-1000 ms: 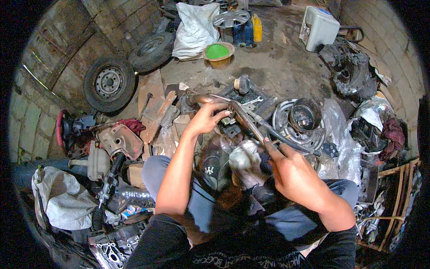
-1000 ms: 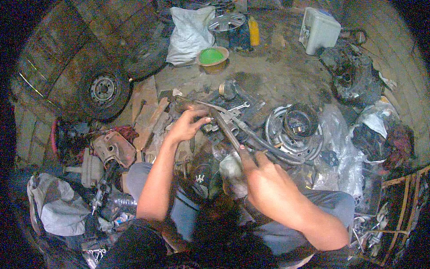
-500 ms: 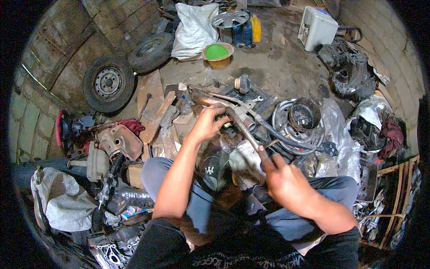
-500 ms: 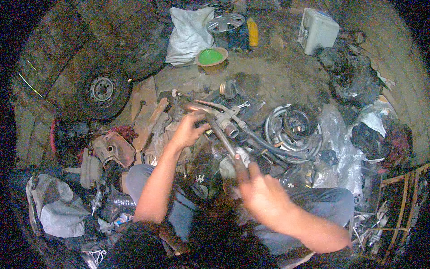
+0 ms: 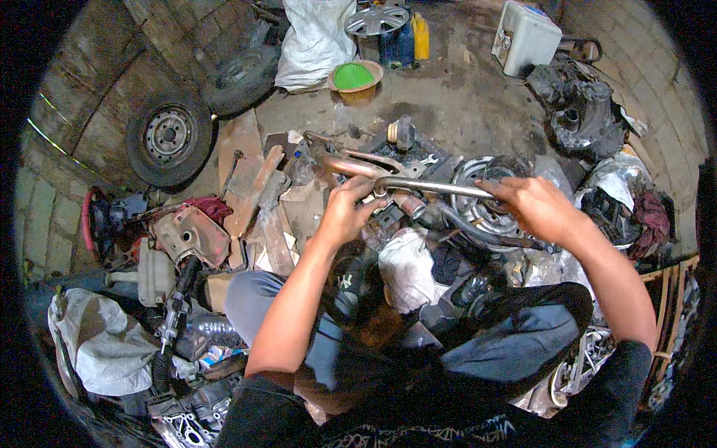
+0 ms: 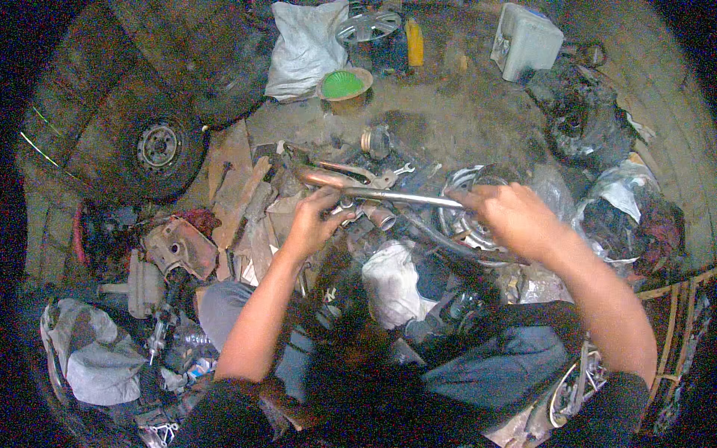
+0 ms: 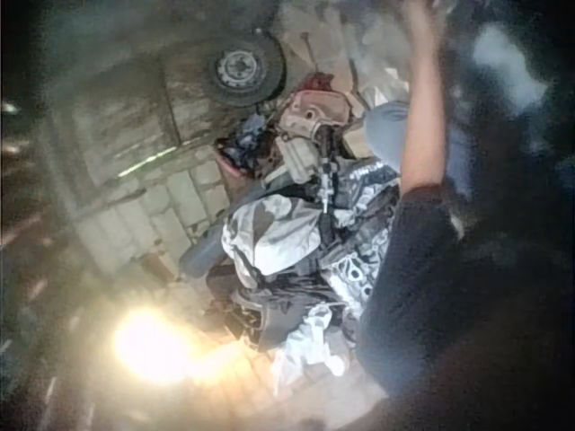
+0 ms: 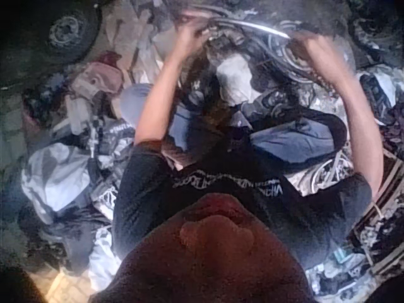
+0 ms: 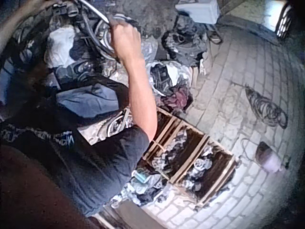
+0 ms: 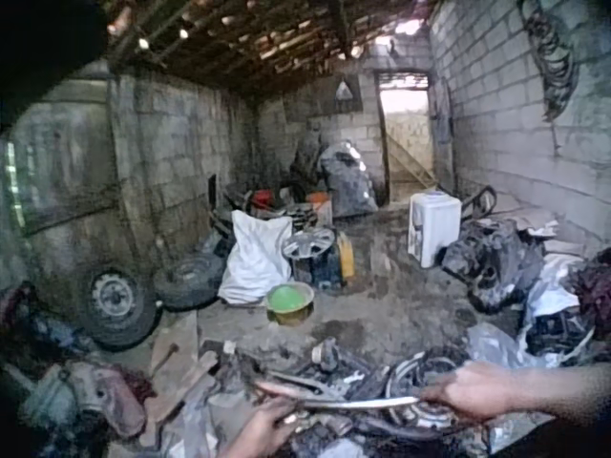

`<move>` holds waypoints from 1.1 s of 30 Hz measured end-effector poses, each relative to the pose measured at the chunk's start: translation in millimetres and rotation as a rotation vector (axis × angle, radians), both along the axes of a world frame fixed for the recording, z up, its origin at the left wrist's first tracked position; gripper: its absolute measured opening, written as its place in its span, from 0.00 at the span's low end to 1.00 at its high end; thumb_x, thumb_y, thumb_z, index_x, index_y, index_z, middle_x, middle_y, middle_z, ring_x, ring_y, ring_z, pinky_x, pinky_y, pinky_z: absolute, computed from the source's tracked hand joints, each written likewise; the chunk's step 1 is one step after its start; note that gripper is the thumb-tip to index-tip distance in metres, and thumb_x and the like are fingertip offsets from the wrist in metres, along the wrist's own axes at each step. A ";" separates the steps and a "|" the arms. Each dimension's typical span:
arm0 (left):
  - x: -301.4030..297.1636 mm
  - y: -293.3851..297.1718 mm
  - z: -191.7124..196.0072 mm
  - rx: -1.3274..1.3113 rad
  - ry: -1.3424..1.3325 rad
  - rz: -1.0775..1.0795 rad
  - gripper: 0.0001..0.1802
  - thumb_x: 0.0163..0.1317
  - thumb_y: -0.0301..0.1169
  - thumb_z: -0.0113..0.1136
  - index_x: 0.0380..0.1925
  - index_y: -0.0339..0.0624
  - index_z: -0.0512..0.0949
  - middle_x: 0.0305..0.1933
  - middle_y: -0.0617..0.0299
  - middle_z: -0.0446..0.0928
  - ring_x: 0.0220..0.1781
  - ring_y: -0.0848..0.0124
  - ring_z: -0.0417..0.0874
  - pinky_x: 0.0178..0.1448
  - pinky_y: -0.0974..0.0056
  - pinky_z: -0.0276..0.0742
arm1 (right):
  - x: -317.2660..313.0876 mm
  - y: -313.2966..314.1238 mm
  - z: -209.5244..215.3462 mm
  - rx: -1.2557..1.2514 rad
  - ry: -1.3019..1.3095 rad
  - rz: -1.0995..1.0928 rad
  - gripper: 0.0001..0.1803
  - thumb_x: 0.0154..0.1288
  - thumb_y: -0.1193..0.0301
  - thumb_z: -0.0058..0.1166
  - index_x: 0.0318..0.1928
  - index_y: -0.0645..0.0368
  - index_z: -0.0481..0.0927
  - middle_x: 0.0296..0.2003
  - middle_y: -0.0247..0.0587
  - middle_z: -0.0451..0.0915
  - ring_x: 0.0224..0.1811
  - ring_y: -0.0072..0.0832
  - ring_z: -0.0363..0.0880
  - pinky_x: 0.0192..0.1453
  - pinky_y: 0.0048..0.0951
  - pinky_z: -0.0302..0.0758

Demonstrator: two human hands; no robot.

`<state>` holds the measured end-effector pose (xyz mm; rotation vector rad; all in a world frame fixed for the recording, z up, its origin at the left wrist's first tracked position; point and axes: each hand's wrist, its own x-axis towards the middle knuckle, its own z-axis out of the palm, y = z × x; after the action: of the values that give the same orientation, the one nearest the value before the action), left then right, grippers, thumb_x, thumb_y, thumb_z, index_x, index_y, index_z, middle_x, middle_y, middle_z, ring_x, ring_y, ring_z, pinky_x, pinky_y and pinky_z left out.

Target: The person sits on the floor in a cluttered garage and works on a metal exhaust pipe. They use a wrench to tighten bolts on the pipe, repeatedly adjusting the pipe's position and wiping it with a cloth.

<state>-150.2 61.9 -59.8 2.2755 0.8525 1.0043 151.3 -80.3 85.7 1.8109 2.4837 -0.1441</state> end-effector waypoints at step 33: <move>11.4 -11.9 -6.4 -0.128 -0.072 0.129 0.12 0.53 0.36 0.70 0.34 0.43 0.83 0.36 0.56 0.81 0.36 0.59 0.83 0.40 0.59 0.79 | -73.6 303.2 -63.0 0.338 -0.283 0.712 0.14 0.60 0.71 0.47 0.48 0.52 0.75 0.42 0.42 0.77 0.43 0.42 0.83 0.40 0.41 0.83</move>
<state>-138.7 49.9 -66.3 2.0869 1.0137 1.0493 77.7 222.8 22.7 0.8178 2.8561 0.5501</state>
